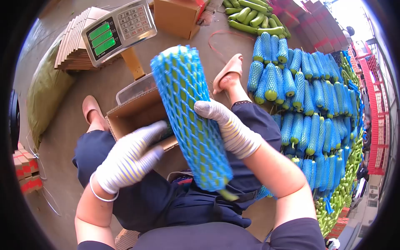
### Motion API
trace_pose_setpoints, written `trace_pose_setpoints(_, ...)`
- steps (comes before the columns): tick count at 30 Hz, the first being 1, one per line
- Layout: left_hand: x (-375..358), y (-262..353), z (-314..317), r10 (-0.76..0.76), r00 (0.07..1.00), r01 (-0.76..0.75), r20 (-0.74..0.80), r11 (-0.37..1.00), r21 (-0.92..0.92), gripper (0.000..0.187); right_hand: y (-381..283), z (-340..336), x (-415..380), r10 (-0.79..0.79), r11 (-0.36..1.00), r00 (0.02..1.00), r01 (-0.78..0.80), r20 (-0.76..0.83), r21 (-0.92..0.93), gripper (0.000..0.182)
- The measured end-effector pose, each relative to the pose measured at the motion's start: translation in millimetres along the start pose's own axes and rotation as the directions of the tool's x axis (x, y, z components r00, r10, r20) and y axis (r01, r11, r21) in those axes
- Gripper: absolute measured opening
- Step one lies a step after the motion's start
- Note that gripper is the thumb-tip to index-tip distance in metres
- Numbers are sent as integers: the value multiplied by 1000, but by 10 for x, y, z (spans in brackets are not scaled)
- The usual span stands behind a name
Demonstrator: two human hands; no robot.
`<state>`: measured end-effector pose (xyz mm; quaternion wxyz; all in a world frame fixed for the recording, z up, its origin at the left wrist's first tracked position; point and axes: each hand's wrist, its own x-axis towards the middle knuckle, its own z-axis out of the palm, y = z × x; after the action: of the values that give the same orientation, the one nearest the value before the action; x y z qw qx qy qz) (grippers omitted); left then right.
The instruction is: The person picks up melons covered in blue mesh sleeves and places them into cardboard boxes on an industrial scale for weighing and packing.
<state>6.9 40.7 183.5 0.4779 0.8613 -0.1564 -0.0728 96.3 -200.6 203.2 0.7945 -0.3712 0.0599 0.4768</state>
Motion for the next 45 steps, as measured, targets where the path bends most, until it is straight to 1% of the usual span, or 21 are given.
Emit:
trace_pose_setpoints(1, 71, -24, -36, -157, 987, 161, 37, 932, -324, 63, 121, 95, 59, -258, 935, 962, 227, -84, -272, 65)
trace_pose_setpoints(3, 204, -64, -18, -267, 960, 215, 85, 505, -836, 75, 273, 97, 101, -207, 977, 971, 199, -116, -82, 64)
trace_pose_setpoints(4, 253, -119, -23, -170, 973, 205, 156, 325, -923, 84, 304, 186, 121, -234, 969, 968, 224, -95, -102, 60)
trace_pose_setpoints(5, 264, -127, -10, -168, 972, 212, 164, 329, -920, 84, 363, 241, 154, -255, 963, 962, 244, -92, -114, 63)
trace_pose_setpoints(8, 195, -196, 72, -185, 925, 350, 333, 68, -934, 92, 425, 363, 140, -360, 785, 933, 291, -19, -547, 75)
trace_pose_setpoints(9, 186, -205, 35, -183, 950, 290, 254, 210, -934, 100, 506, 305, 136, -475, 635, 879, 366, 29, -681, 71)
trace_pose_setpoints(11, 221, -113, -57, -176, 972, 155, 155, -15, -988, 109, 367, 176, -3, -657, -10, 662, 472, 362, -881, 67)
trace_pose_setpoints(12, 217, -185, -138, 90, 955, 296, 282, -234, -926, 120, 380, 106, -58, -730, -143, 550, 457, 405, -878, 65)
trace_pose_setpoints(13, 221, -202, -240, 110, 952, 304, 287, -205, -930, 121, 393, -7, -104, -698, -189, 577, 423, 424, -886, 65)
trace_pose_setpoints(15, 216, -21, -491, -231, 925, 371, 301, 383, -846, 111, 446, -172, -123, -538, -273, 736, 310, 411, -911, 60)
trace_pose_setpoints(17, 442, 281, -562, -320, 925, 365, 205, 599, -712, 96, 605, -352, -84, -476, -447, 765, 215, 435, -868, 41)
trace_pose_setpoints(19, 688, 456, -501, -324, 896, 444, 304, 627, -640, 81, 767, -595, 22, -486, -447, 746, 234, 455, -863, 30)
trace_pose_setpoints(22, 955, 164, -447, -465, 752, 499, 468, 865, 58, 79, 869, -665, 97, -578, -501, 634, 220, 513, -837, 25)
trace_pose_setpoints(26, 1182, -78, -96, -625, 673, 383, 397, 752, 536, 74, 909, -701, 94, -567, -494, 645, 232, 513, -838, 24)
trace_pose_setpoints(28, 1213, -209, 143, -578, 760, 245, 296, 678, 693, 76, 898, -689, 66, -554, -486, 668, 225, 497, -844, 26)
trace_pose_setpoints(29, 1193, -314, 256, -585, 756, 250, 294, 673, 696, 76, 888, -688, 69, -539, -490, 688, 212, 485, -845, 28)
trace_pose_setpoints(31, 1142, -463, 451, -364, 920, 143, 143, 653, 744, 76, 894, -706, 83, -537, -490, 688, 217, 488, -844, 28)
trace_pose_setpoints(35, 1333, -795, 555, -470, 879, 179, 82, 484, 856, 70, 913, -712, 108, -542, -480, 685, 223, 487, -849, 29)
trace_pose_setpoints(41, 1153, -474, 493, -615, 746, 92, 254, 473, 876, 81, 914, -727, 107, -540, -472, 685, 236, 490, -849, 30)
trace_pose_setpoints(43, 871, -480, 425, -427, 840, -177, 334, 365, 914, 90, 930, -748, 110, -548, -477, 672, 238, 498, -846, 30)
trace_pose_setpoints(45, 810, -496, 419, -526, 793, -167, 307, 297, 940, 94, 931, -741, 116, -554, -486, 657, 243, 511, -839, 30)
